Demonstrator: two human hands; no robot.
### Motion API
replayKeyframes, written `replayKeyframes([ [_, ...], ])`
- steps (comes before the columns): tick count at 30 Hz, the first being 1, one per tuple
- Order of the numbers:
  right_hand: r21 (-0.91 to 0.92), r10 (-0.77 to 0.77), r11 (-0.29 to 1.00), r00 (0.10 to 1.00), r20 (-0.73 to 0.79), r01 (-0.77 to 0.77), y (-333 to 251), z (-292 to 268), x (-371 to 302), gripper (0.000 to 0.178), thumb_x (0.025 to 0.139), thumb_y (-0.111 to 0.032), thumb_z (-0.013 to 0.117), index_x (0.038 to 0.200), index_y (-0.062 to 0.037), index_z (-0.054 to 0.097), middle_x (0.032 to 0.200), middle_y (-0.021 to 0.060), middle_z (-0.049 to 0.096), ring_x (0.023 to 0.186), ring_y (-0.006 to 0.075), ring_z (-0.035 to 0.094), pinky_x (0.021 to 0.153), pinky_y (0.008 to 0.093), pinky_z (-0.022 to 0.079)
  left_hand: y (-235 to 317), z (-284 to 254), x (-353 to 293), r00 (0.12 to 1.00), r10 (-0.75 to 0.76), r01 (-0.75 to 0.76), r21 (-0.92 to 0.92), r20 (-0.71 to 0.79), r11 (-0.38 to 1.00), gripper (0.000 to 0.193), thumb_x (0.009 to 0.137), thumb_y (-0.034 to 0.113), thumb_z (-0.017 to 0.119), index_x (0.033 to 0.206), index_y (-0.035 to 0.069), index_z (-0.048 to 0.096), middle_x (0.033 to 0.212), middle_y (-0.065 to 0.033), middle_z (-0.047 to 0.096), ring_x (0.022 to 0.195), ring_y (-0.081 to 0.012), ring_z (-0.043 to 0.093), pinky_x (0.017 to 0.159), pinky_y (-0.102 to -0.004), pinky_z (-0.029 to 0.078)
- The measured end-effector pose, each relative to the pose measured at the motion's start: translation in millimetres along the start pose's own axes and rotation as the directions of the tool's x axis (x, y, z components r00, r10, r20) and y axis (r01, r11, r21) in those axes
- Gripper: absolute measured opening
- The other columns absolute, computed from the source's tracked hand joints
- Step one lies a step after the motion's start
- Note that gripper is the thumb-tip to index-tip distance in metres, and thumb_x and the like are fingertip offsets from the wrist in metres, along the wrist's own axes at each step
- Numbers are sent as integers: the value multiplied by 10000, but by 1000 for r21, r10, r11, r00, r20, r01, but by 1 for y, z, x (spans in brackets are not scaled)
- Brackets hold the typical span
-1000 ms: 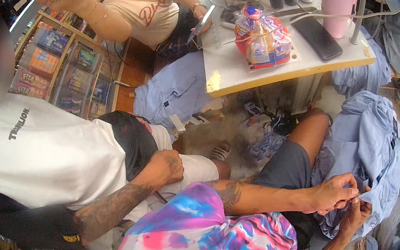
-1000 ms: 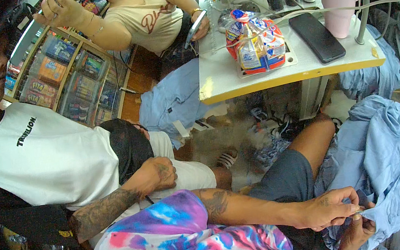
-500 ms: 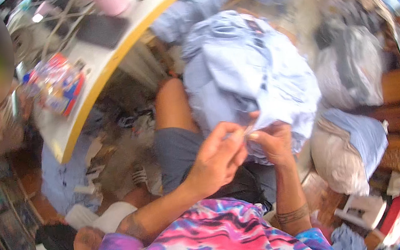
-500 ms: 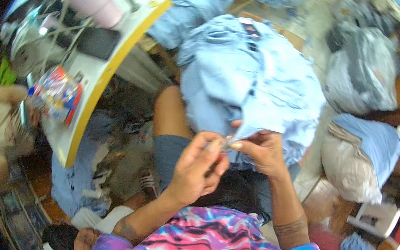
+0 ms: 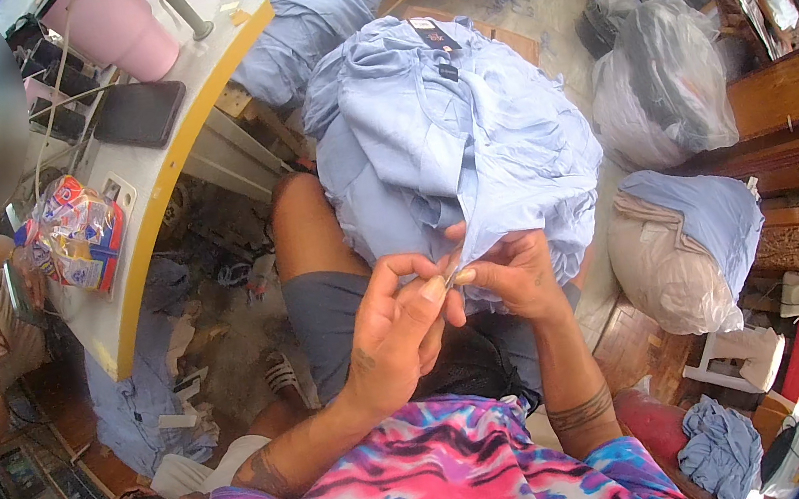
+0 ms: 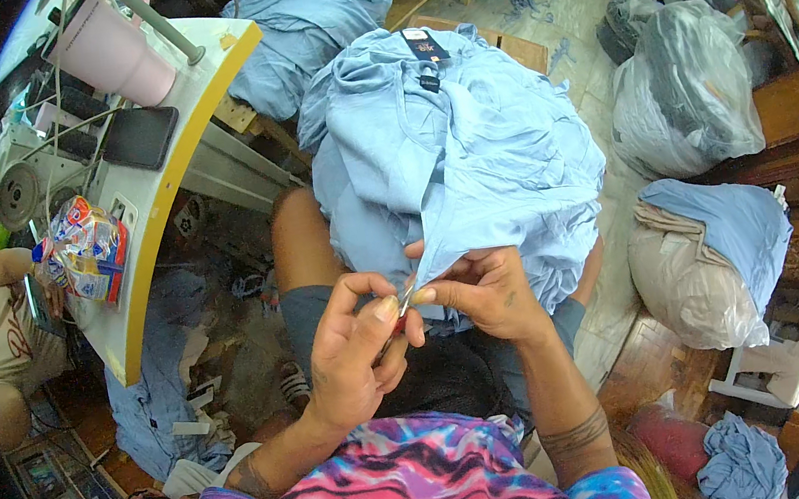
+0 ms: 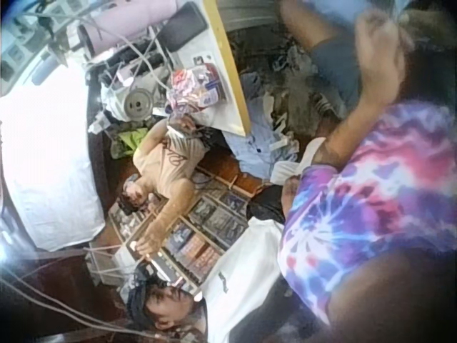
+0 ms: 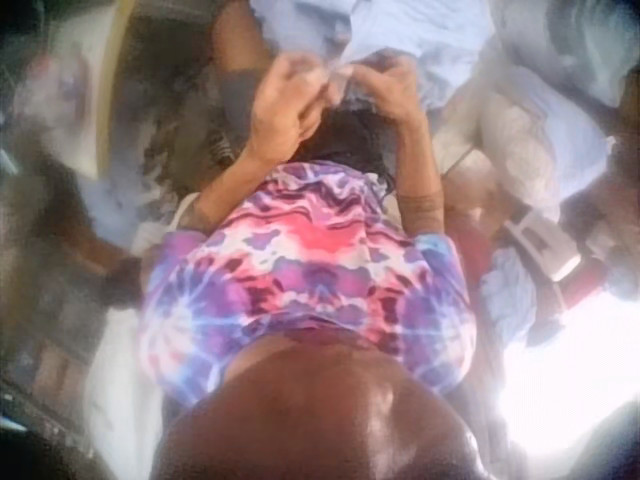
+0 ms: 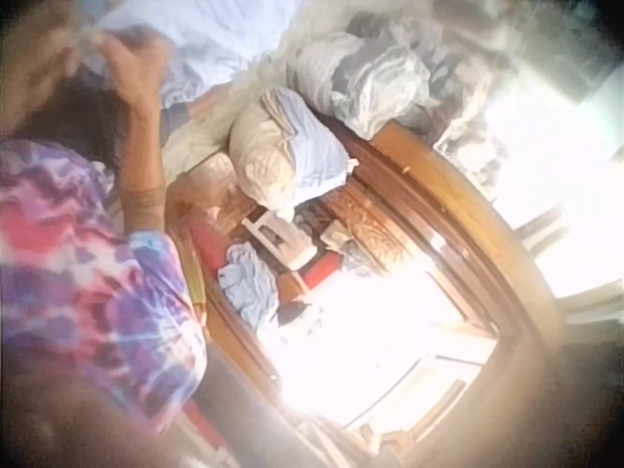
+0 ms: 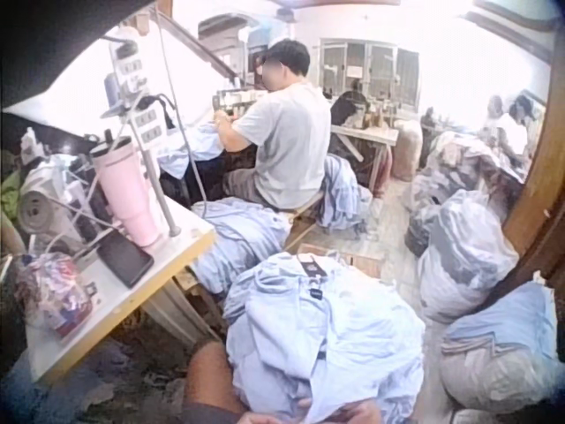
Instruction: The person trims loose threads and pulls a long excess string from blue collared shirts using small snips and their hands.
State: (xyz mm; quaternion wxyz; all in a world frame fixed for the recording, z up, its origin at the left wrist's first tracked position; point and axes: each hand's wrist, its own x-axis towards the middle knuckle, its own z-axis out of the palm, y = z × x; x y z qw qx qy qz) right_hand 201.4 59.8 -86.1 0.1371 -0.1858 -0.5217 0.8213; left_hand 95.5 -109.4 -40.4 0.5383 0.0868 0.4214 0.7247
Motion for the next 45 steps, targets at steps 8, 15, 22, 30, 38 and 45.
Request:
replayKeyframes([
  [8, -71, 66, 995, 998, 15, -64, -16, 3, 5, 441, 832, 47, 781, 1247, 61, 633, 994, 143, 755, 938, 203, 728, 870, 337, 584, -1, 3, -1, 999, -5, 3, -52, -38, 999, 172, 1079, 213, 502, 1198, 99, 451, 858, -141, 628, 440, -34, 331, 387, -196, 257],
  [15, -131, 92, 987, 996, 18, -88, -23, 5, 7, 457, 812, 66, 786, 1240, 68, 625, 995, 164, 753, 928, 222, 731, 867, 357, 591, 2, 1, -2, 998, 27, -25, 32, -55, 999, 173, 1077, 209, 514, 1191, 87, 470, 824, -106, 612, 454, -15, 333, 398, -186, 249],
  [22, -90, 40, 995, 999, 2, -40, -16, -1, 12, 484, 804, 51, 797, 1254, 61, 618, 985, 165, 753, 931, 230, 733, 871, 374, 593, 10, 1, 1, 998, 36, -32, 108, -41, 994, 245, 1080, 237, 525, 1224, 43, 484, 818, -30, 588, 487, 10, 338, 418, -175, 248],
  [30, -44, -48, 998, 999, 19, 48, -11, -2, 10, 482, 852, 31, 780, 1301, 72, 611, 1020, 130, 753, 944, 180, 719, 865, 329, 580, 26, -7, 9, 967, -252, 243, 145, 47, 959, 405, 1090, 426, 468, 1099, 33, 564, 770, -4, 519, 470, -19, 354, 401, -193, 276],
  [38, -45, -11, 999, 1000, -15, 10, -14, 5, 10, 489, 825, 43, 784, 1284, 59, 618, 1001, 132, 752, 938, 191, 722, 871, 328, 575, 19, 1, 4, 984, -176, 174, 172, -8, 970, 389, 1100, 403, 447, 1055, 39, 576, 715, -7, 512, 454, -25, 343, 395, -192, 260],
  [45, -72, 22, 997, 1000, -21, -24, -4, -2, 5, 525, 836, 21, 796, 1322, 53, 598, 1017, 99, 746, 920, 156, 707, 826, 289, 561, 33, -4, 7, 995, -95, 96, 128, -16, 987, 358, 1094, 384, 461, 1032, 51, 578, 707, 1, 499, 468, -26, 331, 407, -199, 255],
])
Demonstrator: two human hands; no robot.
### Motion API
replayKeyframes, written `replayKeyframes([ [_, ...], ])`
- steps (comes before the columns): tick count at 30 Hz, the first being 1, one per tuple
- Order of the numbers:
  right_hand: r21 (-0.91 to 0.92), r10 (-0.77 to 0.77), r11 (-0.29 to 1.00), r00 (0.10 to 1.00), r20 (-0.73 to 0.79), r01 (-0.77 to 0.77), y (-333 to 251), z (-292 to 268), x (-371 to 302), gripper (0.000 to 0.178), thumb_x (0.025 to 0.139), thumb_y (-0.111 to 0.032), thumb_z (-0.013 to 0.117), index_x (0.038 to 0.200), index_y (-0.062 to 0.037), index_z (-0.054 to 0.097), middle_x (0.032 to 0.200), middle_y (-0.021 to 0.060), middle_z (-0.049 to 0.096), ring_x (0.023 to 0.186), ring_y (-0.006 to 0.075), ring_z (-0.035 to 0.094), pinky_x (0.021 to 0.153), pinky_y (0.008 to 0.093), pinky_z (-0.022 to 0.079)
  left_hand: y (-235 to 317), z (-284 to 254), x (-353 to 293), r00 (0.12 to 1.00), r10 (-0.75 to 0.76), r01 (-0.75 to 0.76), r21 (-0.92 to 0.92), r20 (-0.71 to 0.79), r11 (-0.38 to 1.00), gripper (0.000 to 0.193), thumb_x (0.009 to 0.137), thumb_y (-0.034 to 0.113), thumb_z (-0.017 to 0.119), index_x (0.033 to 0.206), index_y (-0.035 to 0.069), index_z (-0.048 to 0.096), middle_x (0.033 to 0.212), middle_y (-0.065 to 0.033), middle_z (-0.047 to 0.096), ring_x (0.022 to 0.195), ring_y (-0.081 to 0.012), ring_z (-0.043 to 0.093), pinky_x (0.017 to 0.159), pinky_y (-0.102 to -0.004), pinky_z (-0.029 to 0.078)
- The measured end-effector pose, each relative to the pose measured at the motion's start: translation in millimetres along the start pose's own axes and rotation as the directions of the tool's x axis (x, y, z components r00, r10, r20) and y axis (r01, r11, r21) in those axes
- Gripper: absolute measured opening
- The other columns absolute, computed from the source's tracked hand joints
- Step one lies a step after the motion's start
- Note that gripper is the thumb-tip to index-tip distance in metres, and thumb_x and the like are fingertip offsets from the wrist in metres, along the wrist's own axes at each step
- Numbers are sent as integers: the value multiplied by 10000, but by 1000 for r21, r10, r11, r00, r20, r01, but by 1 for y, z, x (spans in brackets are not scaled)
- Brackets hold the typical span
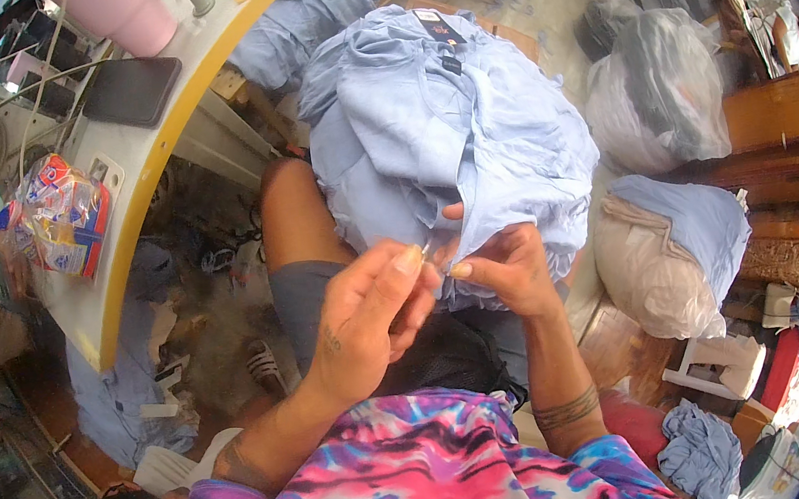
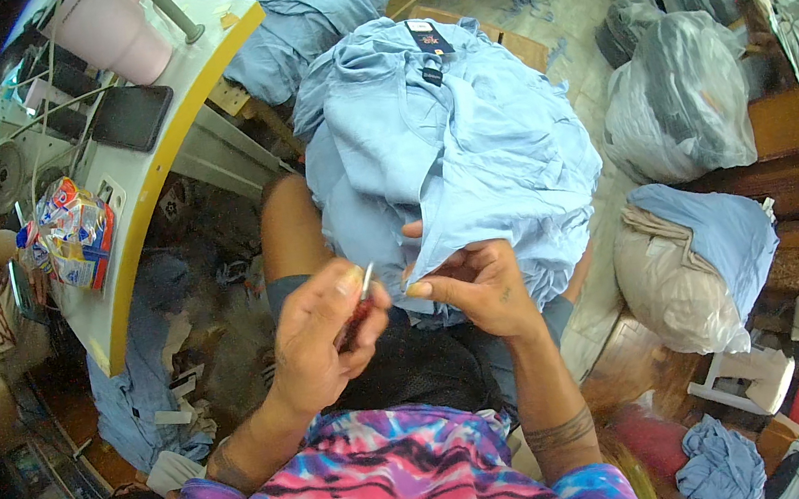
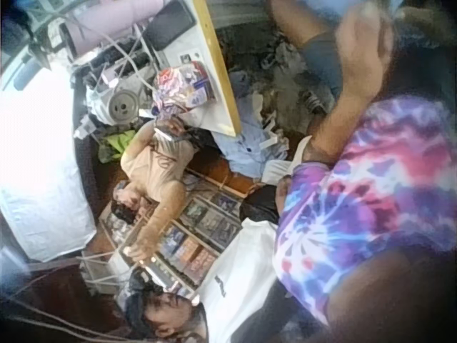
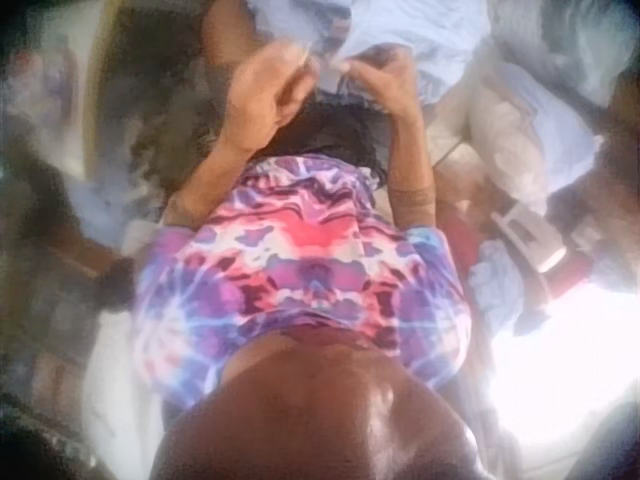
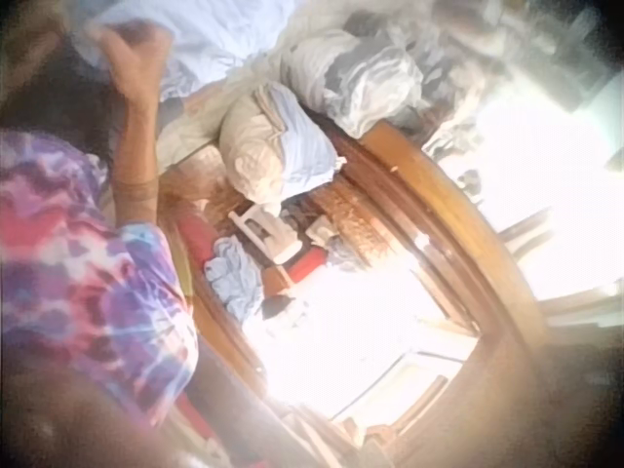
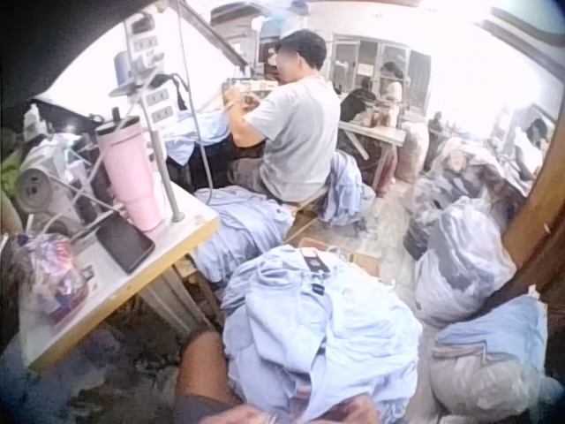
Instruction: The person trims loose threads and pulls a long excess string from blue collared shirts using small snips and their hands.
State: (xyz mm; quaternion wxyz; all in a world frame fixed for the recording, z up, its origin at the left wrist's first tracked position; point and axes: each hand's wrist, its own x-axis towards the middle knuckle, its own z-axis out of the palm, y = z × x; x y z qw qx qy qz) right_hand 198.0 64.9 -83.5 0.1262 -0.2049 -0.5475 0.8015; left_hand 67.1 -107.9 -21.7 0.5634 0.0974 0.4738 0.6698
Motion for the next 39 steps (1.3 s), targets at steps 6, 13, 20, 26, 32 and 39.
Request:
replayKeyframes([
  [6, 275, -57, 961, 997, 53, 40, 13, 0, -6, 387, 948, -132, 723, 1271, 51, 610, 1070, 128, 718, 1006, 189, 675, 922, 340, 521, -13, 3, 0, 990, -142, 141, 37, 22, 989, 392, 1075, 430, 477, 1050, 52, 578, 720, -1, 509, 449, -32, 324, 398, -198, 245],
  [13, 366, -35, 929, 998, -56, 53, 28, 7, -13, 291, 1005, -230, 664, 1141, 27, 659, 1060, 131, 702, 973, 196, 650, 884, 350, 507, -19, 3, 2, 988, -144, 143, 10, 52, 990, 367, 1082, 406, 477, 1042, 56, 577, 697, 8, 499, 447, -24, 326, 396, -199, 255],
  [20, 309, -71, 948, 997, -23, 75, 28, 13, -10, 264, 1003, -226, 661, 1103, 18, 675, 1051, 104, 697, 912, 150, 606, 812, 303, 461, -19, -1, 3, 991, -129, 126, 55, 44, 991, 390, 1078, 427, 483, 1022, 53, 576, 696, 11, 500, 451, -23, 336, 396, -200, 264],
  [26, 271, -58, 961, 998, -15, 60, 32, 12, -8, 229, 994, -194, 667, 1095, 12, 677, 1047, 77, 689, 925, 135, 586, 810, 296, 447, -16, -2, 2, 992, -115, 111, 89, 43, 990, 421, 1074, 454, 485, 1013, 49, 579, 699, 15, 502, 458, -18, 347, 393, -199, 265],
  [32, 211, -64, 975, 998, 3, 62, 27, 10, -5, 211, 984, -154, 677, 1109, 17, 678, 1051, 77, 688, 969, 150, 605, 871, 315, 465, -12, -4, 5, 988, -157, 156, 91, 5, 984, 400, 1073, 412, 495, 958, 42, 593, 689, 24, 508, 504, -27, 397, 432, -212, 302],
  [39, 210, -40, 977, 999, 10, 37, 29, 6, -4, 189, 962, -111, 696, 1095, 23, 685, 1016, 71, 698, 934, 151, 627, 847, 305, 487, -11, -1, 6, 991, -134, 135, 115, -19, 984, 379, 1075, 376, 515, 923, 39, 601, 675, 28, 508, 531, -31, 421, 466, -218, 326],
])
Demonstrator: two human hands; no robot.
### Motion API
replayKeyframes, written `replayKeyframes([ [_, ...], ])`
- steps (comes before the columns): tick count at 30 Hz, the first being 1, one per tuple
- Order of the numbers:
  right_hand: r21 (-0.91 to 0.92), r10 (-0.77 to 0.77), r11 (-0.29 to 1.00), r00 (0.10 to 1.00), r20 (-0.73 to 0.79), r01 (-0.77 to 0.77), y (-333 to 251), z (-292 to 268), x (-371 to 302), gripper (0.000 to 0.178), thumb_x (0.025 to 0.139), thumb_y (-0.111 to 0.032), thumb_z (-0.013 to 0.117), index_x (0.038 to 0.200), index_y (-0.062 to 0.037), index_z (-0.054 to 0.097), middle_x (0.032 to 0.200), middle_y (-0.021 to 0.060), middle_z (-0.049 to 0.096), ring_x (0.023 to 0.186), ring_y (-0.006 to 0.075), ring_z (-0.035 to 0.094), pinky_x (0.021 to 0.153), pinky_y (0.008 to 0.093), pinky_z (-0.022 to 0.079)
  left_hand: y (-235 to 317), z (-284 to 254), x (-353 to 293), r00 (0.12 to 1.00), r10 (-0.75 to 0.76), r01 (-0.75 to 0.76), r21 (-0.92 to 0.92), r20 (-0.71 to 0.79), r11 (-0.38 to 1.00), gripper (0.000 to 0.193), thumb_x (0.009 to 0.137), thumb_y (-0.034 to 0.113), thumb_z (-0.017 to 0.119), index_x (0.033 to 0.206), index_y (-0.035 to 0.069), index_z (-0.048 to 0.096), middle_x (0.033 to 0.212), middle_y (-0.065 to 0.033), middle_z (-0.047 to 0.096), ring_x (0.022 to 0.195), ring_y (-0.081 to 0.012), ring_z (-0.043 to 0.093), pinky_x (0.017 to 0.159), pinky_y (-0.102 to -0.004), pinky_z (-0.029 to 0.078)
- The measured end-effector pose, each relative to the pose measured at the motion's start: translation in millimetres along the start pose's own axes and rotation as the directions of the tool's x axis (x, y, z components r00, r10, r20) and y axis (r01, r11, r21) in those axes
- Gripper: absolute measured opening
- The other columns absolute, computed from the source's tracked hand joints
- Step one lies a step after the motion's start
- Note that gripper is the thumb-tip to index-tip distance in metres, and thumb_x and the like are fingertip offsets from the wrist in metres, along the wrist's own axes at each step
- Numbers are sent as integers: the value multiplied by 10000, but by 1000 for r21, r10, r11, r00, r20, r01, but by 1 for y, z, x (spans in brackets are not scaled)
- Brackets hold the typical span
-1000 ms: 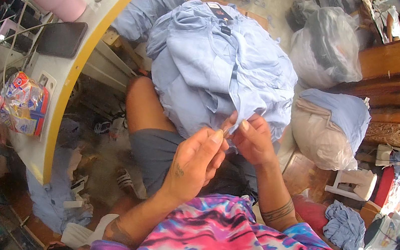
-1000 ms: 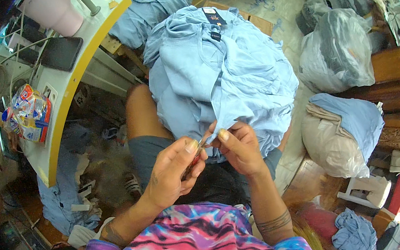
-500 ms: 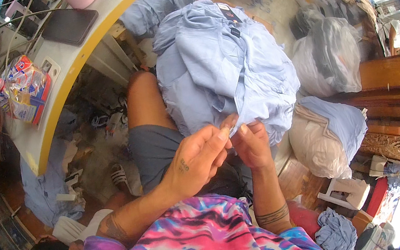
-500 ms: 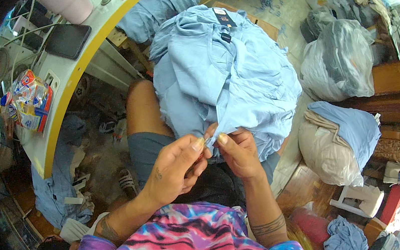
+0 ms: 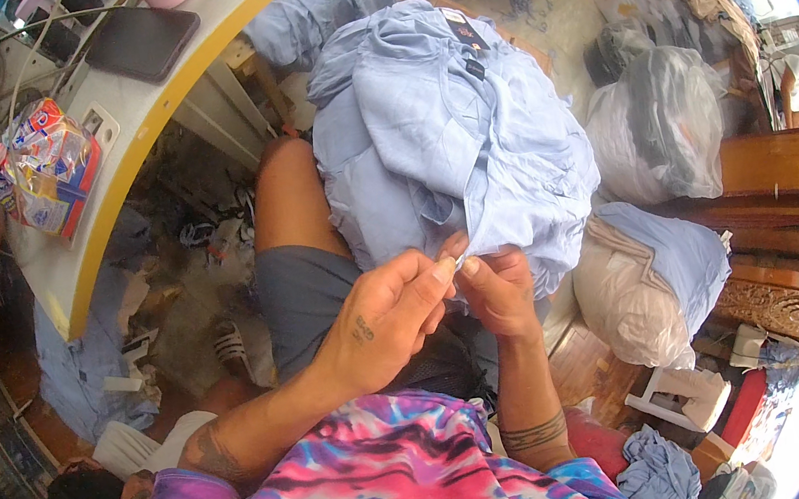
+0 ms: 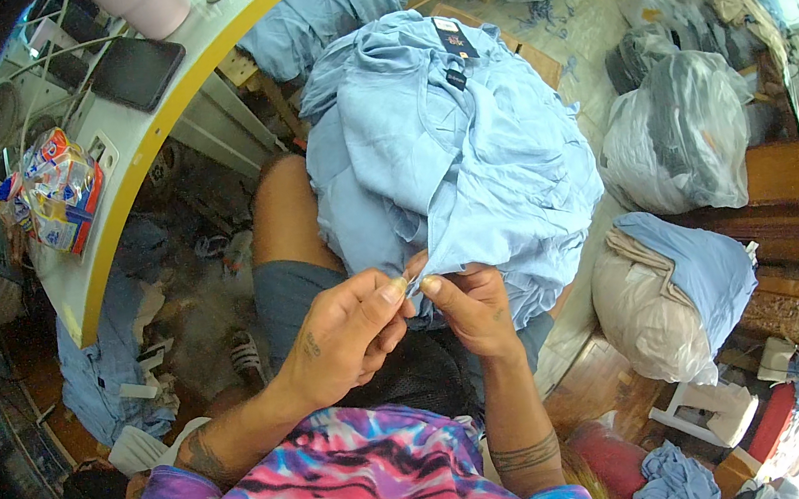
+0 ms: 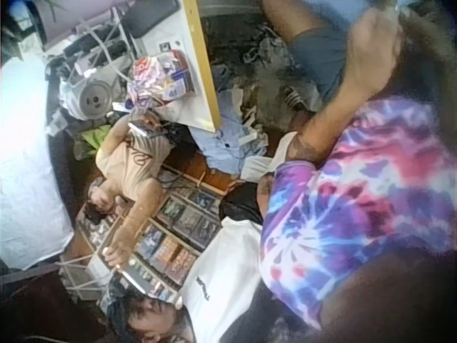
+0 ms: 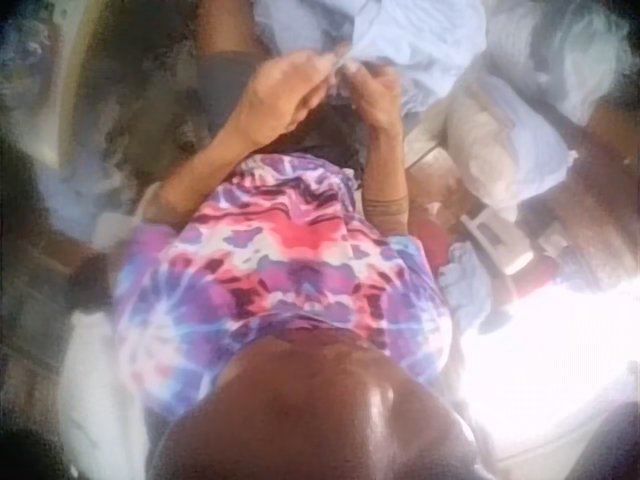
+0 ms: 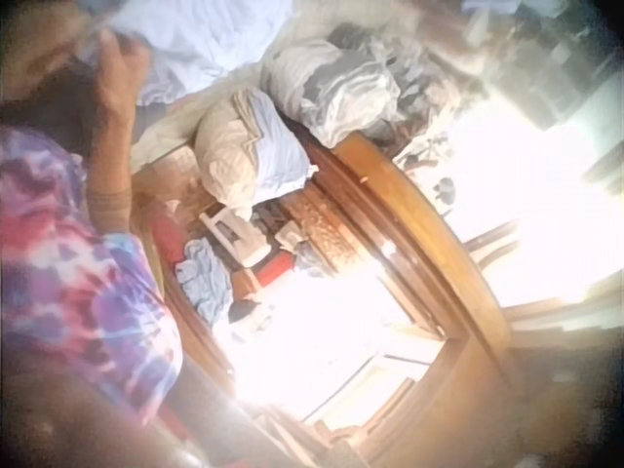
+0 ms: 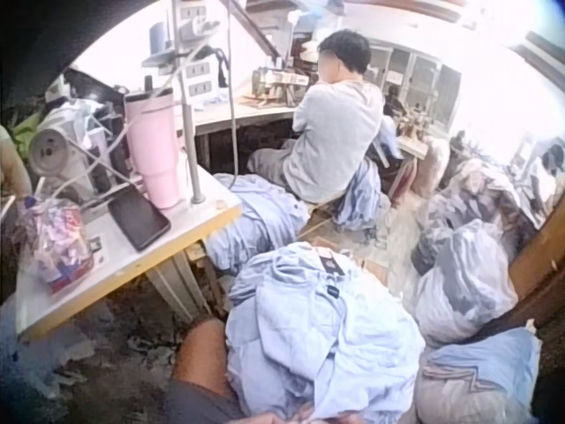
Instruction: The person trims loose threads and pulls a long excess string from blue collared shirts using small snips and their hands.
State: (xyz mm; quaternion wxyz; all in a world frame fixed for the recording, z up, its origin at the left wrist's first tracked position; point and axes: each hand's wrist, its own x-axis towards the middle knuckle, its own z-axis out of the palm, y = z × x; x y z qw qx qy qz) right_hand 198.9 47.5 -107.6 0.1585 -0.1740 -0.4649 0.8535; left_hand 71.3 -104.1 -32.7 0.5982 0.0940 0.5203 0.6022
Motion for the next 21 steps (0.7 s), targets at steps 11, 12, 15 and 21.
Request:
replayKeyframes([
  [11, -299, -21, 954, 999, -38, 9, -14, 1, 9, 165, 899, 2, 750, 1063, -10, 742, 984, 26, 736, 909, 108, 659, 821, 271, 524, 4, 1, 3, 995, 28, -32, -39, -94, 999, 371, 1067, 345, 546, 905, 16, 607, 624, 21, 511, 502, -35, 421, 449, -226, 318],
  [12, -321, -27, 947, 999, -30, 16, -15, 0, 10, 170, 896, -1, 756, 1065, -12, 746, 987, 26, 743, 913, 106, 663, 823, 271, 527, 4, 1, 3, 995, 36, -41, -45, -98, 998, 370, 1065, 342, 550, 903, 15, 608, 618, 22, 509, 499, -36, 419, 446, -228, 316],
  [15, -371, 6, 928, 1000, -12, -10, -20, -2, 11, 164, 898, -12, 759, 1062, -8, 756, 995, 32, 759, 924, 109, 675, 831, 274, 530, -4, -1, 5, 996, 46, -50, -47, -78, 998, 373, 1068, 390, 542, 958, 37, 590, 670, 23, 501, 465, -21, 360, 397, -199, 268],
  [21, -582, 32, 813, 999, 25, -11, -27, -11, 11, 163, 904, -33, 747, 1066, -25, 763, 982, 29, 768, 905, 118, 684, 825, 289, 529, -1, -1, 9, 988, 90, -77, 109, -122, 991, 342, 1064, 351, 558, 925, 41, 594, 630, 29, 483, 467, -23, 369, 402, -205, 271],
])
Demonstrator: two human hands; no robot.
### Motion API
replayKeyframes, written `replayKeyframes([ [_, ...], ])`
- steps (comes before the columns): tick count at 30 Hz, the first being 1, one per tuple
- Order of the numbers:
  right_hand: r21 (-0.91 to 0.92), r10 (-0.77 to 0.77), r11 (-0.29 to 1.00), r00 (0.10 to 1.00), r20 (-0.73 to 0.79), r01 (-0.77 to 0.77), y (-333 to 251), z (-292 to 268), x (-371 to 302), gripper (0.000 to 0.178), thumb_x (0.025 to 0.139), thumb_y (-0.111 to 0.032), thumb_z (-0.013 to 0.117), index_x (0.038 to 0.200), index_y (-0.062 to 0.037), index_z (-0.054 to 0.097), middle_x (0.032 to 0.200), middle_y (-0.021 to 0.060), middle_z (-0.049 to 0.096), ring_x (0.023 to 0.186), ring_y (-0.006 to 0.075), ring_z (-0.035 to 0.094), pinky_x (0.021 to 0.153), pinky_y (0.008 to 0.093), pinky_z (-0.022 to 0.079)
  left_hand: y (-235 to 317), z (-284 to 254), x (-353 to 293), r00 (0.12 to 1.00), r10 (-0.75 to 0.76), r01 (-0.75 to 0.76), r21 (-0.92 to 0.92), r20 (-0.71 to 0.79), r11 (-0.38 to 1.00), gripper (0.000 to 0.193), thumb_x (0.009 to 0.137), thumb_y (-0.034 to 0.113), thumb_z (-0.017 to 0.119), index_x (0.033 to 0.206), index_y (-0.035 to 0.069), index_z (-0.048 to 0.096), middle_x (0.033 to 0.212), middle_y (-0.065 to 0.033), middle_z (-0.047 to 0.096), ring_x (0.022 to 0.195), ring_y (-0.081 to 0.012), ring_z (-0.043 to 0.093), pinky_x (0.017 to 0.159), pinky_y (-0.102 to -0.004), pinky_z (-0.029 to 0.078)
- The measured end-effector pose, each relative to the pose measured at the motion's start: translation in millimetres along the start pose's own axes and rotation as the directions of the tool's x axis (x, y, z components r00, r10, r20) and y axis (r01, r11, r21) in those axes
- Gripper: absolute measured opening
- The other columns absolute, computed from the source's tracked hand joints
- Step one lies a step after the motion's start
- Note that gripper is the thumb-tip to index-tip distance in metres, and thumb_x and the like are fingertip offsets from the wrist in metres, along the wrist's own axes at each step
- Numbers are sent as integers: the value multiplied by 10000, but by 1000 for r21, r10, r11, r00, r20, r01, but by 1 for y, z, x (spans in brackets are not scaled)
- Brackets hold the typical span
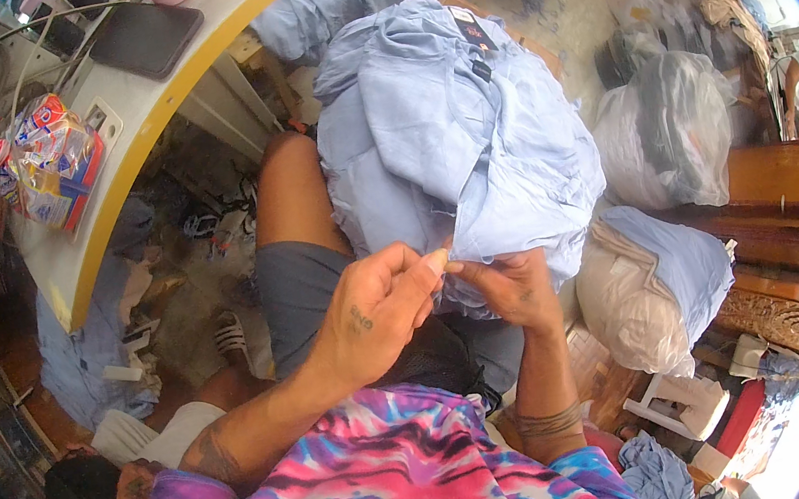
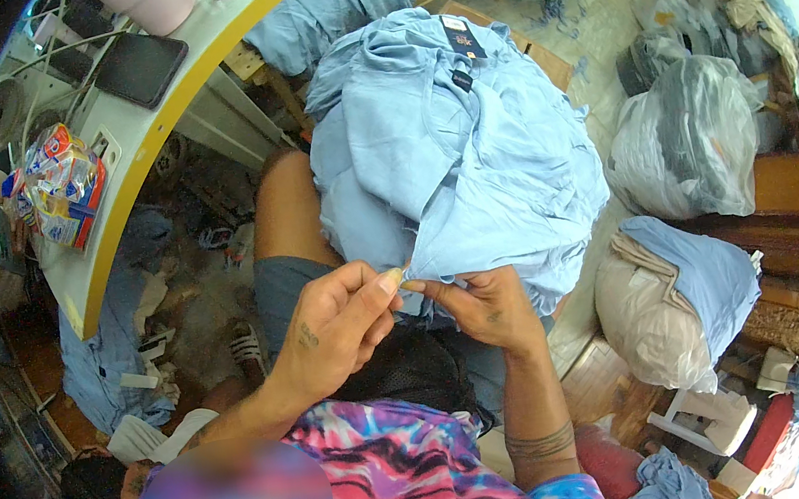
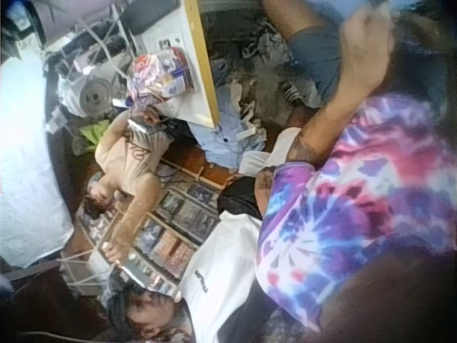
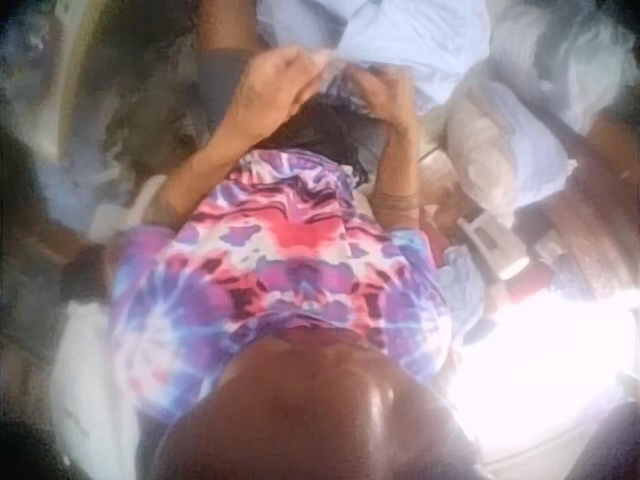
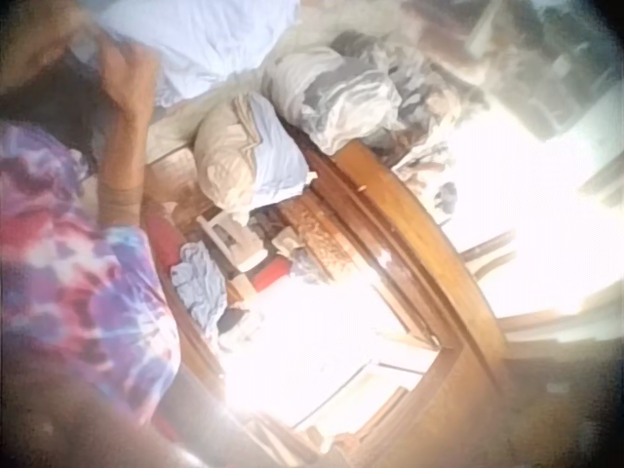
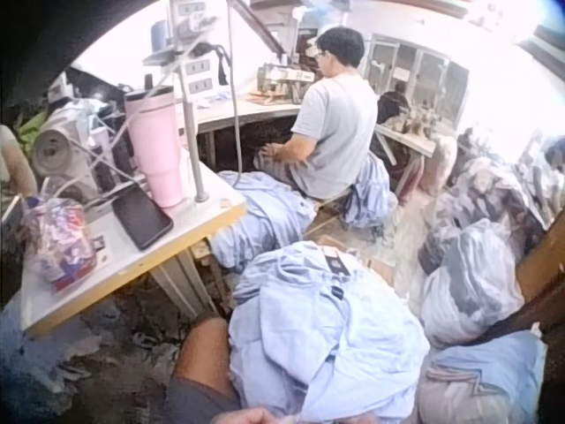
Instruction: The person trims loose threads and pulls a long excess string from blue collared shirts using small snips and their hands.
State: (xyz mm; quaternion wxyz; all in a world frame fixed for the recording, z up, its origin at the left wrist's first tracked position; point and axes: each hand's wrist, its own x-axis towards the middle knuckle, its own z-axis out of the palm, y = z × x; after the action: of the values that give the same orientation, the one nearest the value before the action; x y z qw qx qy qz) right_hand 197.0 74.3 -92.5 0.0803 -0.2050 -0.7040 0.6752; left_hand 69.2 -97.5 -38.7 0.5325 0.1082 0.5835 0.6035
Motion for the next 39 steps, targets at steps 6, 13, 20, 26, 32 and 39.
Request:
replayKeyframes([
  [6, -253, -106, 958, 987, 118, 134, -10, -9, 5, 128, 918, -46, 735, 1042, -27, 758, 989, 31, 761, 876, 125, 679, 797, 293, 523, 0, -1, -1, 998, 53, -53, -8, -14, 999, 330, 1056, 344, 573, 919, 45, 593, 620, 29, 478, 455, -21, 360, 394, -207, 264],
  [13, 251, 74, 964, 994, 78, -92, -13, -8, -5, 202, 977, -147, 701, 1085, 23, 711, 991, 90, 733, 936, 186, 692, 861, 328, 543, 24, -12, -4, 989, -132, 142, -171, 68, 975, 389, 1066, 408, 534, 949, 41, 593, 650, 28, 483, 463, -26, 368, 394, -220, 266],
  [20, 746, 113, 664, 993, -36, -49, 18, 15, -16, 253, 1063, -226, 563, 1139, -7, 664, 1136, 127, 704, 1033, 224, 678, 898, 379, 544, -5, 4, -6, 963, -144, 224, -381, 227, 897, 390, 1085, 401, 469, 1158, 33, 576, 799, -22, 529, 464, -35, 356, 391, -212, 277],
  [26, 930, 250, 364, 967, -42, -54, 15, 40, -26, 205, 1019, -223, 636, 1147, -69, 589, 959, 44, 615, 892, 171, 609, 853, 340, 522, -7, 5, -12, 938, -125, 242, -350, 324, 905, 332, 1092, 362, 478, 1265, 78, 481, 803, -52, 539, 435, -75, 413, 366, -258, 417],
  [32, 960, 266, 270, 964, -2, -72, 16, 47, -27, 234, 984, -259, 671, 1084, -84, 552, 877, -4, 517, 784, 117, 490, 760, 277, 454, -13, 13, -17, 912, -137, 302, -408, 386, 862, 360, 1104, 399, 436, 1271, 80, 442, 775, -58, 523, 402, -95, 406, 353, -274, 429],
  [39, 983, 179, 128, 978, 110, -134, 23, 59, -23, 212, 996, -265, 647, 953, -138, 483, 797, -33, 420, 797, 98, 421, 732, 263, 394, -25, 16, -22, 911, -90, 301, -501, 402, 812, 371, 1113, 395, 400, 1285, 69, 433, 771, -65, 517, 404, -108, 415, 349, -282, 438],
])
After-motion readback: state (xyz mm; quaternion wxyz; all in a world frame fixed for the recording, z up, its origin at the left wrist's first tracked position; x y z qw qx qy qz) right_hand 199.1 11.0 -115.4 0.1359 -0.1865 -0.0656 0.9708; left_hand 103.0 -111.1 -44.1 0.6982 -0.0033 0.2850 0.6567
